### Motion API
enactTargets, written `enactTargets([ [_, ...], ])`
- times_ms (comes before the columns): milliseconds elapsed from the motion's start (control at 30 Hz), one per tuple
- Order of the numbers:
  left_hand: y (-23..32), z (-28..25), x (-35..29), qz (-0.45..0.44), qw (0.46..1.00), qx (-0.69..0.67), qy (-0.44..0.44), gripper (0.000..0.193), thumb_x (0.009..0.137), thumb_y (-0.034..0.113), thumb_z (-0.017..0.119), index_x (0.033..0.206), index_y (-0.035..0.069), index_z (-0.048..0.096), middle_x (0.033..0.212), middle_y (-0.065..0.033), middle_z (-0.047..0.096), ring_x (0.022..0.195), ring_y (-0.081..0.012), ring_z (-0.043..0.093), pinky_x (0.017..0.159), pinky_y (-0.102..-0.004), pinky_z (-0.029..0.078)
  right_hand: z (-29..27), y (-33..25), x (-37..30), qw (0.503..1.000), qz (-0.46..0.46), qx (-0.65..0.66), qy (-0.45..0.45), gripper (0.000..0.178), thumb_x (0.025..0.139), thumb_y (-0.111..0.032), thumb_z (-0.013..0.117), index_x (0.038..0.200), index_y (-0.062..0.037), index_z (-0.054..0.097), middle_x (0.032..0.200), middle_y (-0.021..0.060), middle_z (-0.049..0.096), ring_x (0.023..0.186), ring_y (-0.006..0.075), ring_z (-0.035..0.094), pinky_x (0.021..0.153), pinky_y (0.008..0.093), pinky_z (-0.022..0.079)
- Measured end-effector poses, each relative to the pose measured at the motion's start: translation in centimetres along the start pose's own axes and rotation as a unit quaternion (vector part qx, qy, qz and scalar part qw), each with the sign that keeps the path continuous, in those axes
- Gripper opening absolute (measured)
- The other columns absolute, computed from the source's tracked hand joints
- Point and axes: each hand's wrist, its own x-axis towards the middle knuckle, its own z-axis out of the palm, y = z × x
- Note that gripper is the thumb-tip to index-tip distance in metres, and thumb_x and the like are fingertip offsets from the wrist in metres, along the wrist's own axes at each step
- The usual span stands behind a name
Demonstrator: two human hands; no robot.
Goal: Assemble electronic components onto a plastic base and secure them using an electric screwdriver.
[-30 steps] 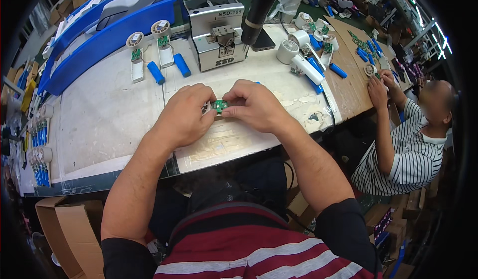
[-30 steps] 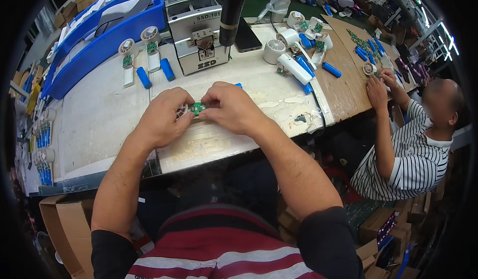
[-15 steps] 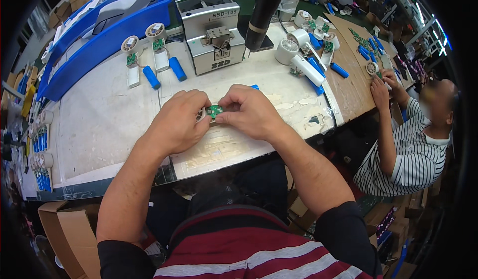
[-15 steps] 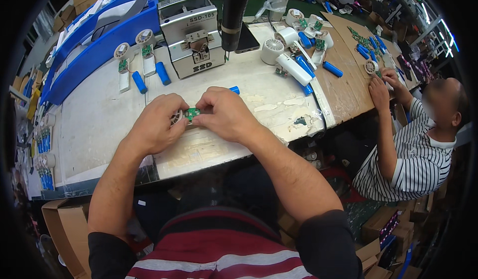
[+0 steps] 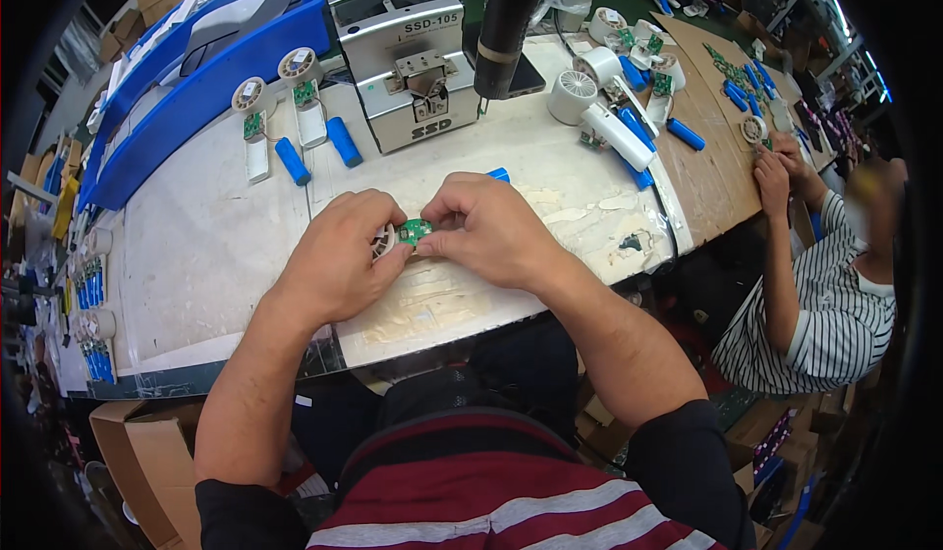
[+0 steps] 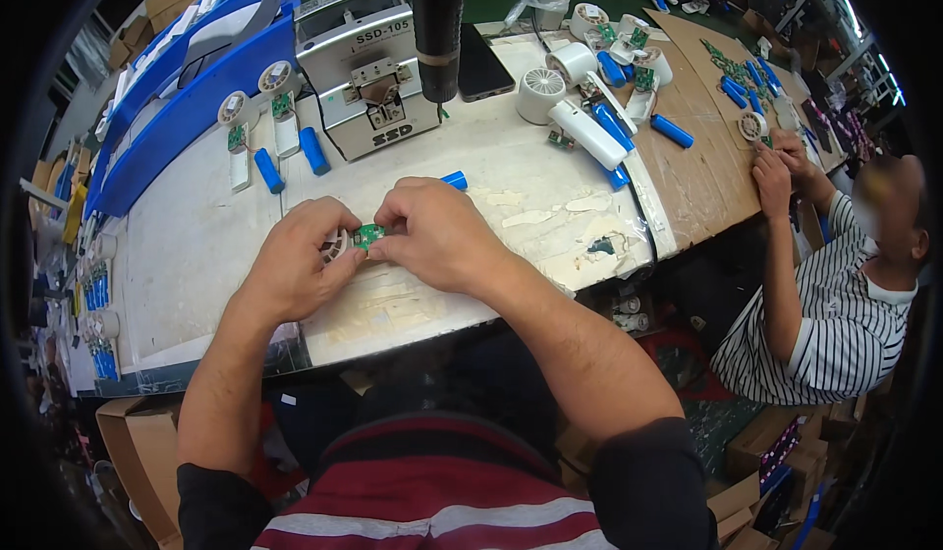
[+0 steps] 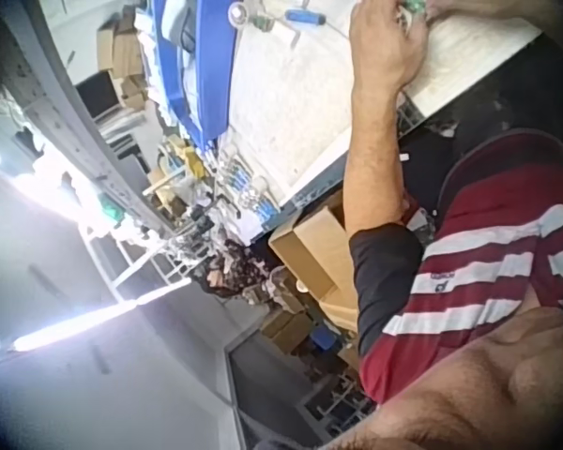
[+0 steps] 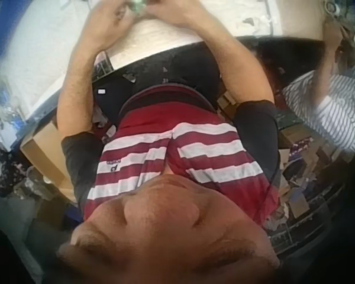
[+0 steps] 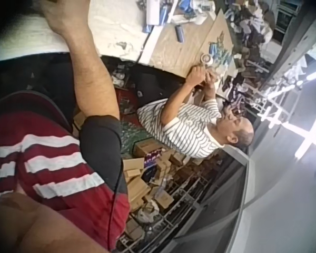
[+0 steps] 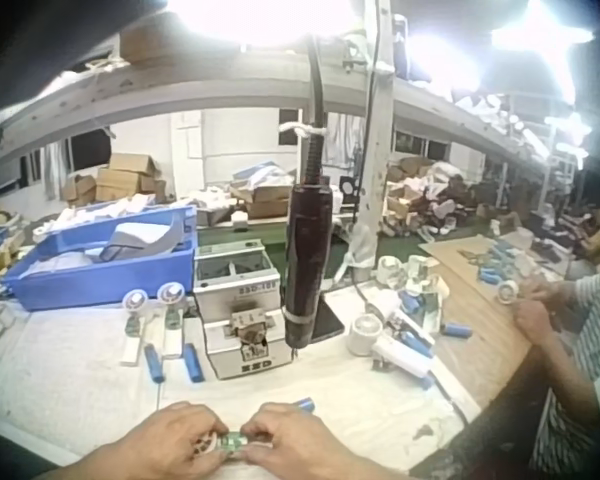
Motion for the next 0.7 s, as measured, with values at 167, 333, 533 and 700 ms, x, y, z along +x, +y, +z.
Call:
enactTargets([
  [167,0.3,0.0,0.0,-0.004,1.000,0.001,0.007,0.020,0.088,0.014,0.074,0.104,0.004,0.067,0.098,-0.0123,0.067,0.094,-0.0309,0.062,0.088,-0.0408,0.052,-0.2,0.8,-0.1,0.997,-0.062,-0.054,0.006,0.019,0.083,-0.009,0.087,0.095,-0.0021,0.074,0.089,0.0073,0.068,0.075,0.0185,0.059,0.070,0.0309,0.048],
  [333,0.0,-0.3,0.0,0.005,1.000,0.011,-0.005,0.020,0.089,0.014,0.073,0.106,0.004,0.067,0.101,-0.0123,0.068,0.097,-0.0312,0.062,0.091,-0.0411,0.051,-3.1,0.5,1.5,0.974,-0.093,0.020,0.205,0.040,0.082,-0.019,0.088,0.114,-0.0038,0.070,0.103,0.0075,0.066,0.088,0.0211,0.061,0.076,0.0348,0.051],
  [533,0.4,-0.3,-0.1,-0.020,1.000,0.009,-0.023,0.020,0.090,0.014,0.072,0.107,0.005,0.067,0.105,-0.0124,0.069,0.101,-0.0316,0.062,0.094,-0.0412,0.051,-8.0,-1.1,9.3,0.911,-0.171,0.102,0.360,0.058,0.089,-0.008,0.083,0.139,0.0007,0.054,0.110,0.0112,0.068,0.096,0.0191,0.066,0.080,0.0295,0.055],
  [700,0.0,-0.2,-0.2,-0.009,1.000,0.008,-0.011,0.020,0.091,0.014,0.072,0.108,0.005,0.067,0.107,-0.0127,0.069,0.102,-0.0320,0.062,0.095,-0.0411,0.051,-7.9,-3.4,11.9,0.914,-0.201,0.261,0.238,0.049,0.089,-0.010,0.081,0.131,-0.0011,0.058,0.098,0.0103,0.069,0.081,0.0170,0.067,0.074,0.0294,0.055],
])
